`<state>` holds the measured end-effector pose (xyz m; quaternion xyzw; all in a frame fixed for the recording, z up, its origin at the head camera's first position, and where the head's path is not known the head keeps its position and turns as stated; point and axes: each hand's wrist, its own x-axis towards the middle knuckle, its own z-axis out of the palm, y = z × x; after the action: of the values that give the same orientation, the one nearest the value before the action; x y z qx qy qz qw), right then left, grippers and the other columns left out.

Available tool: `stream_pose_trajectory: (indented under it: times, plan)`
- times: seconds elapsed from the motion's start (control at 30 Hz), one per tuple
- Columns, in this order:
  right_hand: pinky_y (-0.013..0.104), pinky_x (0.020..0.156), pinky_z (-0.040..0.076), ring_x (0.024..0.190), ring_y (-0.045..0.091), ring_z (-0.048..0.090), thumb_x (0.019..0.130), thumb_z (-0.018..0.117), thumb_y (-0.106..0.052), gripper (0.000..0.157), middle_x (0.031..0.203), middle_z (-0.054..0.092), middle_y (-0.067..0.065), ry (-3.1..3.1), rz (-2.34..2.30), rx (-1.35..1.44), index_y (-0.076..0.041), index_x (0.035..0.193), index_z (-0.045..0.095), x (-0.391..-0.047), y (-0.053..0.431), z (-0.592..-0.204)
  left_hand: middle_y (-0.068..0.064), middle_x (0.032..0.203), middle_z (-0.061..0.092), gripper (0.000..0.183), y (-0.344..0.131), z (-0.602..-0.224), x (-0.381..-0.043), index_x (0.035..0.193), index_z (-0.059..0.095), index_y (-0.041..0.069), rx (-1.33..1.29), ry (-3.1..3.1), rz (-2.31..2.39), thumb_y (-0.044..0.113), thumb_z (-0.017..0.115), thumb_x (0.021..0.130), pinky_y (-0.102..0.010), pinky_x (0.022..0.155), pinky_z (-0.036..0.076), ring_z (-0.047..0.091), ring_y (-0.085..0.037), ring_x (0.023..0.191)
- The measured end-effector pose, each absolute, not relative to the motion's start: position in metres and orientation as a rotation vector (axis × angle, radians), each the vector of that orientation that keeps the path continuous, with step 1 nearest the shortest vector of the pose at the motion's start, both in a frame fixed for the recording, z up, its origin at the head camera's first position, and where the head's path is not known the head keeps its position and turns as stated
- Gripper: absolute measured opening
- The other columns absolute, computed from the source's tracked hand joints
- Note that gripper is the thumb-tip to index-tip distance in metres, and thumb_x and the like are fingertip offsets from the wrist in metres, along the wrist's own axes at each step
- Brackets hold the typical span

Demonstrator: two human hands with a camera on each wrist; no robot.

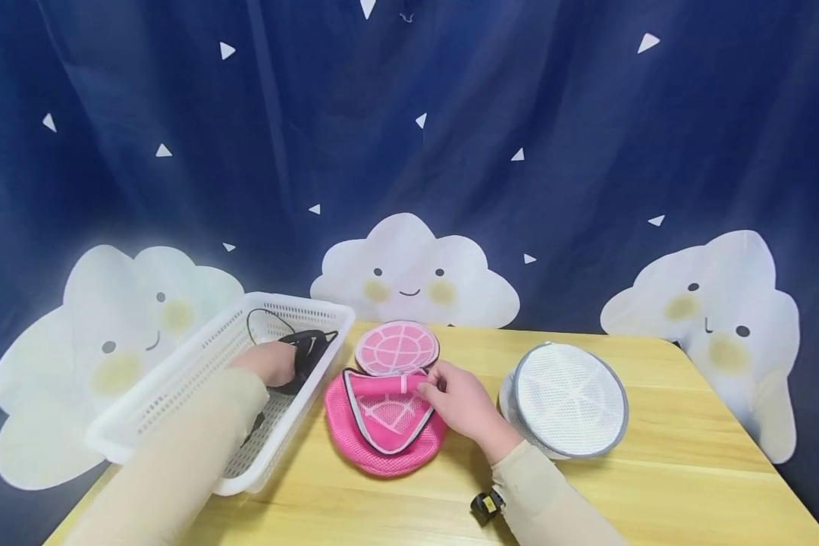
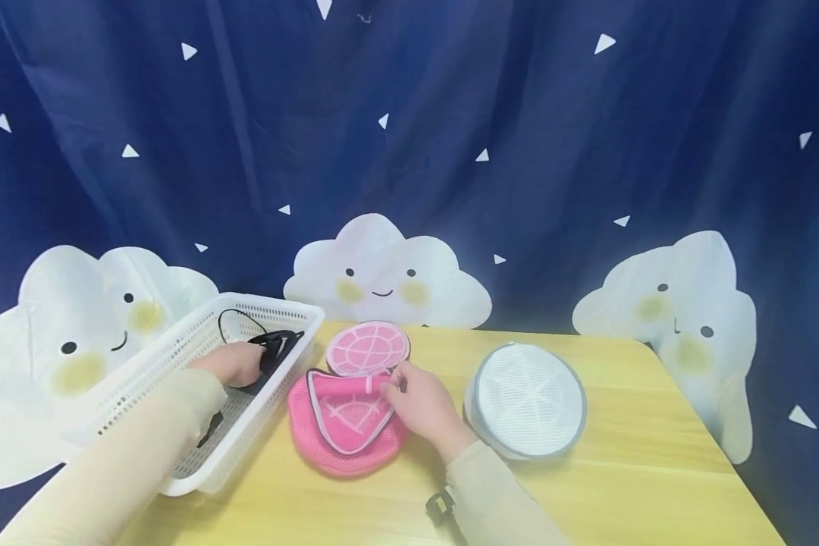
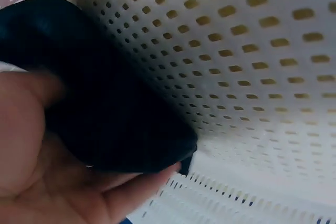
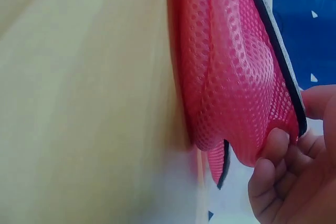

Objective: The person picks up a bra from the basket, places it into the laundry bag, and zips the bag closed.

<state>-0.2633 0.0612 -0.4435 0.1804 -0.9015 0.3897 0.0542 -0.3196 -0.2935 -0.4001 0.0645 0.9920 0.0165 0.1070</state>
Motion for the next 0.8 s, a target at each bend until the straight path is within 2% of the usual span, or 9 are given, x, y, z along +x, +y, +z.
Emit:
stream_pose_trajectory:
  times: [0.03, 0.13, 0.33, 0.5, 0.67, 0.73, 0.8]
  plan:
    - [0.029, 0.059, 0.041, 0.064, 0.012, 0.048, 0.095, 0.07, -0.027, 0.021, 0.068, 0.05, -0.006, -2.741, 1.196, 0.547, -0.021, 0.082, 0.055, -0.264, 0.062, -0.444, -0.01, 0.084, 0.067, 0.004, -0.294, -0.401, -0.319, 0.084, 0.067, 0.008, 0.224, 2.965, 0.03, 0.012, 0.065, 0.085, -0.049, 0.078, 0.053, 0.062, -0.027, 0.076]
    - [0.03, 0.06, 0.042, 0.066, 0.012, 0.049, 0.095, 0.07, -0.024, 0.019, 0.07, 0.053, -0.006, -2.756, 1.215, 0.542, -0.02, 0.082, 0.056, -0.265, 0.064, -0.447, -0.01, 0.079, 0.064, 0.008, -0.297, -0.399, -0.32, 0.082, 0.065, 0.008, 0.286, 3.09, -0.012, 0.003, 0.059, 0.086, -0.05, 0.077, 0.054, 0.061, -0.028, 0.074]
    - [0.03, 0.059, 0.041, 0.066, 0.014, 0.048, 0.094, 0.071, -0.02, 0.019, 0.07, 0.052, -0.003, -2.745, 1.287, 0.538, -0.018, 0.083, 0.056, -0.266, 0.067, -0.446, -0.01, 0.081, 0.064, 0.011, -0.299, -0.394, -0.327, 0.095, 0.07, 0.004, 0.272, 3.221, -0.028, 0.006, 0.062, 0.088, -0.051, 0.076, 0.054, 0.062, -0.03, 0.076]
    - [0.031, 0.059, 0.041, 0.066, 0.014, 0.048, 0.094, 0.071, -0.019, 0.018, 0.07, 0.051, -0.004, -2.744, 1.309, 0.544, -0.019, 0.083, 0.057, -0.268, 0.069, -0.448, -0.017, 0.1, 0.07, 0.026, -0.299, -0.392, -0.33, 0.114, 0.071, 0.001, 0.332, 3.201, -0.046, 0.01, 0.065, 0.09, -0.054, 0.087, 0.052, 0.066, -0.037, 0.096]
    - [0.031, 0.062, 0.042, 0.069, 0.015, 0.05, 0.093, 0.071, -0.018, 0.014, 0.071, 0.052, -0.003, -2.756, 1.337, 0.564, -0.019, 0.086, 0.059, -0.269, 0.068, -0.451, -0.025, 0.125, 0.064, 0.039, -0.3, -0.392, -0.329, 0.132, 0.062, -0.003, 0.428, 2.949, 0.087, 0.012, 0.062, 0.096, -0.058, 0.103, 0.042, 0.057, -0.045, 0.121]
    - [0.031, 0.062, 0.043, 0.069, 0.015, 0.051, 0.094, 0.07, -0.019, 0.013, 0.072, 0.053, -0.003, -2.765, 1.346, 0.57, -0.019, 0.086, 0.059, -0.269, 0.068, -0.451, -0.026, 0.13, 0.061, 0.046, -0.299, -0.39, -0.328, 0.135, 0.059, -0.005, 0.432, 2.849, 0.145, 0.013, 0.064, 0.093, -0.059, 0.106, 0.039, 0.053, -0.046, 0.126]
    - [0.031, 0.062, 0.043, 0.069, 0.015, 0.051, 0.094, 0.07, -0.02, 0.013, 0.072, 0.054, -0.003, -2.777, 1.35, 0.569, -0.02, 0.087, 0.059, -0.27, 0.069, -0.452, -0.025, 0.132, 0.06, 0.056, -0.297, -0.389, -0.326, 0.137, 0.056, -0.007, 0.401, 2.754, 0.226, 0.013, 0.069, 0.085, -0.058, 0.107, 0.038, 0.053, -0.044, 0.127]
